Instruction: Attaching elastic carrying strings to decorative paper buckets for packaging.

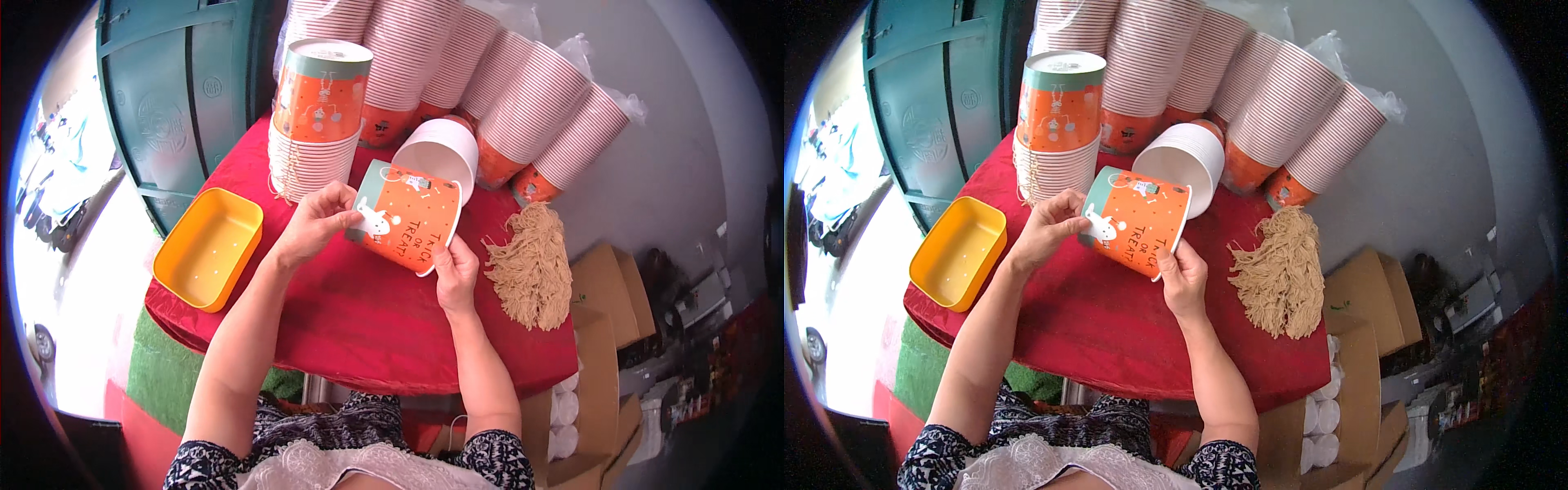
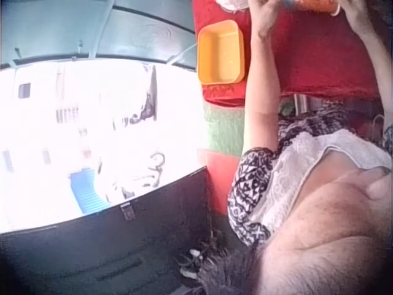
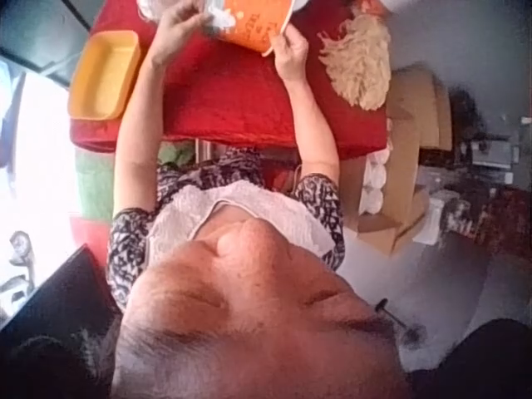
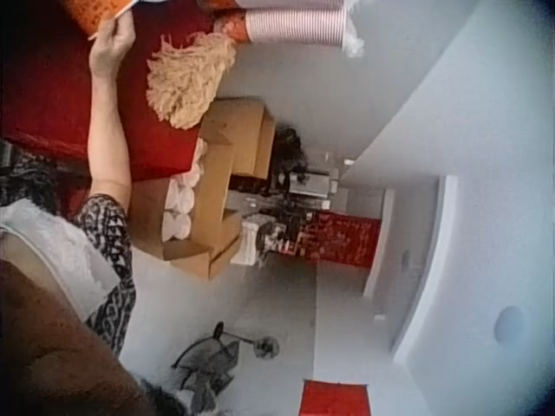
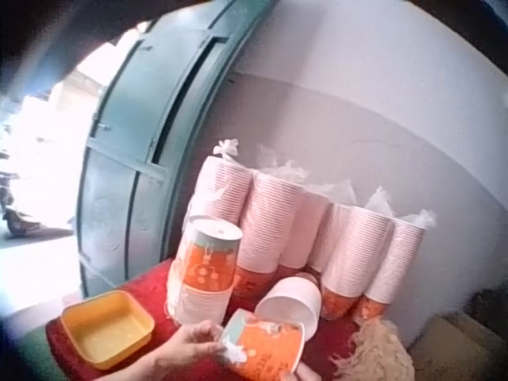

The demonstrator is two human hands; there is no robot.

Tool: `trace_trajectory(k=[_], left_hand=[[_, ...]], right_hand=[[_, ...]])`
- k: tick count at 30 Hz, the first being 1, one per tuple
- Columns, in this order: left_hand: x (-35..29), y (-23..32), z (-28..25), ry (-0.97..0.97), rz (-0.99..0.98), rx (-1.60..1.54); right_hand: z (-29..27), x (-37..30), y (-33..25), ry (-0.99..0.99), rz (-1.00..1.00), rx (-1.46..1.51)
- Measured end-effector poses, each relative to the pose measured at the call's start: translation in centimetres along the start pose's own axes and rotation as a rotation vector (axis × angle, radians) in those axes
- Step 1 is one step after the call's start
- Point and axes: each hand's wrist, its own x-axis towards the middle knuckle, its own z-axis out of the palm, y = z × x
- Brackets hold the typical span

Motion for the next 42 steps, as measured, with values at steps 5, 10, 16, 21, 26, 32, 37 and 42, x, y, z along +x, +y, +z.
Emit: trace_trajectory(k=[5, 10, 16, 21, 26, 32, 37, 42], left_hand=[[0.0, 0.0, -0.5, 0.022, -0.097, 0.012], [0.2, -0.4, -1.1, 0.097, -0.087, -0.062], [0.1, -0.3, -0.6, -0.003, -0.052, 0.013], [0.1, -0.5, -0.5, -0.029, -0.03, 0.012], [0.2, -0.8, -0.3, -0.066, -0.014, 0.031], [0.1, -1.4, -0.6, -0.075, 0.016, 0.086], [0.3, -1.6, -0.7, -0.081, 0.01, 0.133], [0.3, -0.8, -0.1, -0.051, 0.162, 0.481]], right_hand=[[0.1, 0.1, -0.4, -0.014, -0.01, -0.089], [0.5, -0.2, -0.5, -0.079, 0.013, -0.062], [0.6, -0.1, -0.5, 0.003, 0.012, -0.023], [0.6, 0.0, -0.9, 0.03, -0.026, -0.029], [-0.1, -0.1, -0.1, 0.065, -0.031, 0.012], [0.1, 0.1, 0.0, 0.128, -0.01, 0.159], [-0.7, -0.1, 0.6, 0.087, 0.006, 0.223], [-0.3, 0.1, 0.1, 0.143, 0.0, 0.286]])
